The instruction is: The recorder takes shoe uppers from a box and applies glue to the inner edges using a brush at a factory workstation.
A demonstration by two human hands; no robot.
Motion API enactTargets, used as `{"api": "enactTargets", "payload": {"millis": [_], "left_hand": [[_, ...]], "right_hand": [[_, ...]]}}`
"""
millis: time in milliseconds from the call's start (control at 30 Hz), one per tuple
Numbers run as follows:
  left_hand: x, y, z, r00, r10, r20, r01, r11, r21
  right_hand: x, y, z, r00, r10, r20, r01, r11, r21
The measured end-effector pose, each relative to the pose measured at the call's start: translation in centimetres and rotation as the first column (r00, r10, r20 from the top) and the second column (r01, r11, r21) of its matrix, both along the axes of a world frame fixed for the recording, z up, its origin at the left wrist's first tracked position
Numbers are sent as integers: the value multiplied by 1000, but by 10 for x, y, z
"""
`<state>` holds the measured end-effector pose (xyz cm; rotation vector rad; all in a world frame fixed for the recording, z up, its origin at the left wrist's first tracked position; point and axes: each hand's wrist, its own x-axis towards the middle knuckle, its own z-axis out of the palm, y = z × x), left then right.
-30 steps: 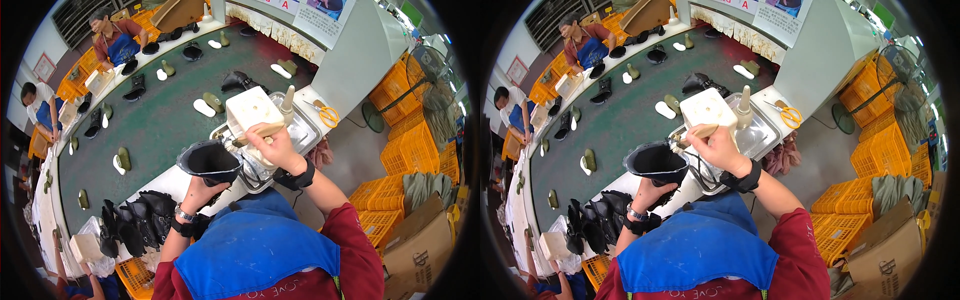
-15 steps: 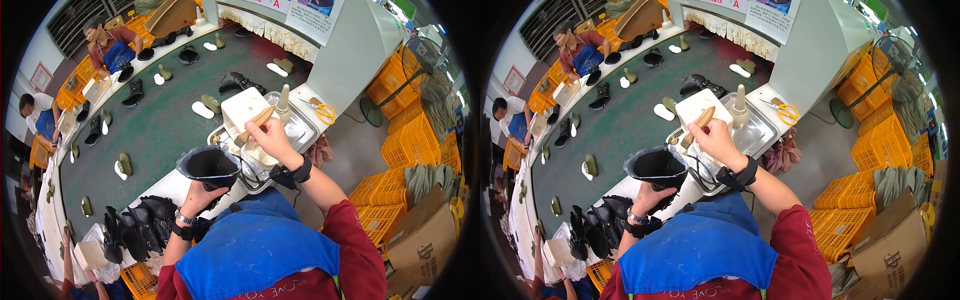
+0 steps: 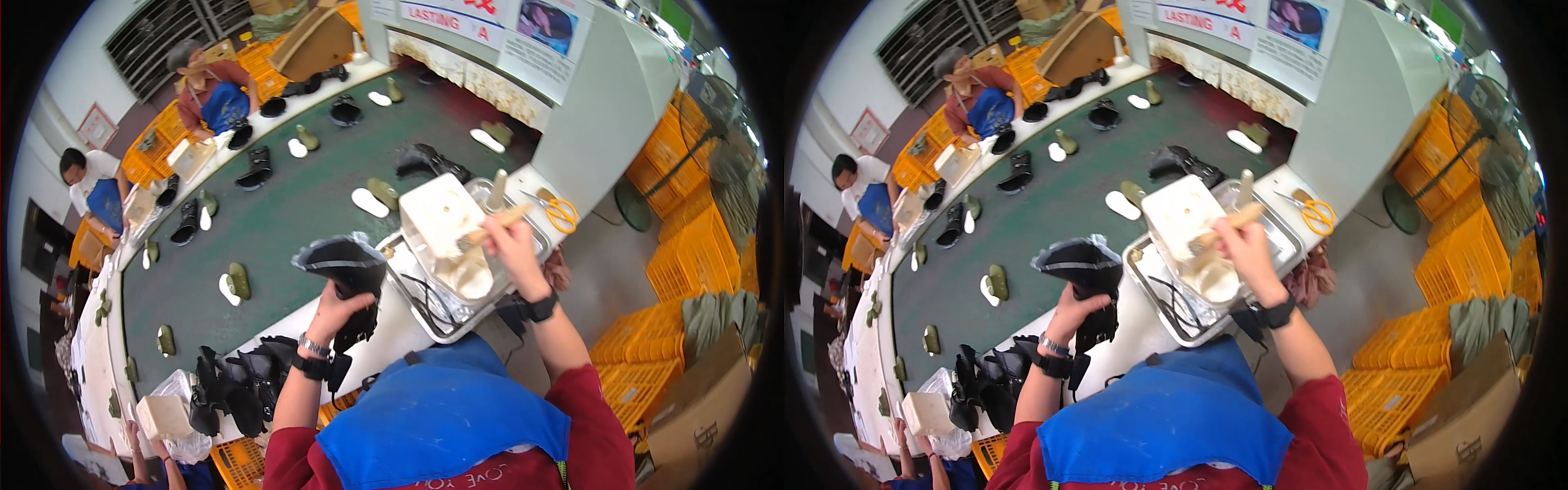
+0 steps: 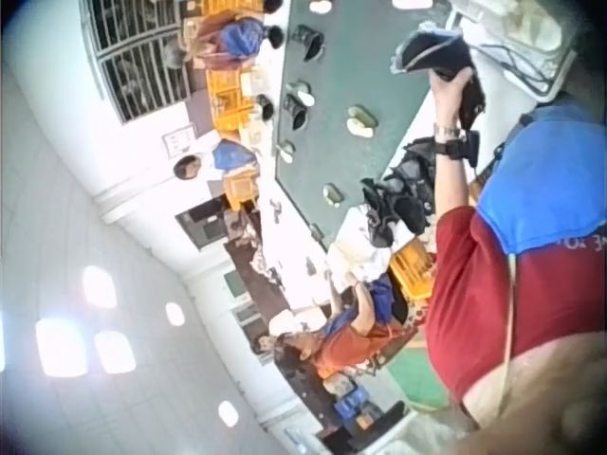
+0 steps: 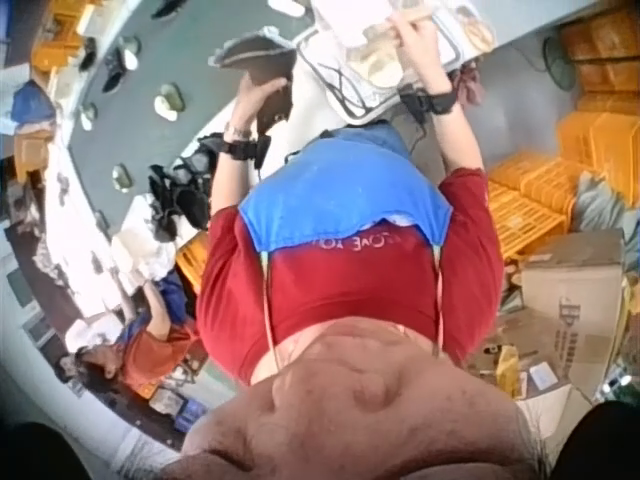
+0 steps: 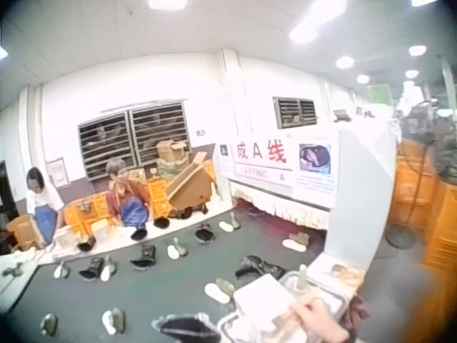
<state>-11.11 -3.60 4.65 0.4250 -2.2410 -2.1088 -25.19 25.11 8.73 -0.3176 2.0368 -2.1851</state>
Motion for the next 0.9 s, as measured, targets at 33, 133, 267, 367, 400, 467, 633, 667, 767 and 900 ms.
{"api": "enactTargets", "payload": {"millis": [33,133,267,367,400,467,633,667,767,900], "left_hand": [[-9,-20,-5,995,86,42,-89,993,78],[-39,-82,-28,934,351,68,-355,887,295],[-59,-177,-90,864,470,181,-501,771,393],[-70,-217,-141,770,556,313,-638,688,345],[-81,-221,-147,728,576,371,-682,661,313],[-103,-223,-155,766,502,402,-640,658,397],[-131,-218,-165,975,190,112,-220,846,485],[-141,-223,-186,982,76,-173,-70,997,42],[-281,-80,-170,921,-331,-207,354,931,85],[-310,45,-125,788,-562,-250,592,804,58]], "right_hand": [[3,9,2,999,-40,-10,40,999,-22],[18,27,6,991,-136,-12,135,989,-66],[40,30,6,980,-196,23,197,977,-79],[54,27,7,970,-233,66,238,969,-69],[59,29,6,965,-254,62,258,964,-68],[70,38,3,948,-309,73,311,950,-22],[89,34,-2,927,-342,156,294,918,268],[99,32,2,943,-314,110,273,919,285],[84,5,-30,960,-238,-149,259,956,138],[125,6,-10,945,-327,-12,327,945,-21]]}}
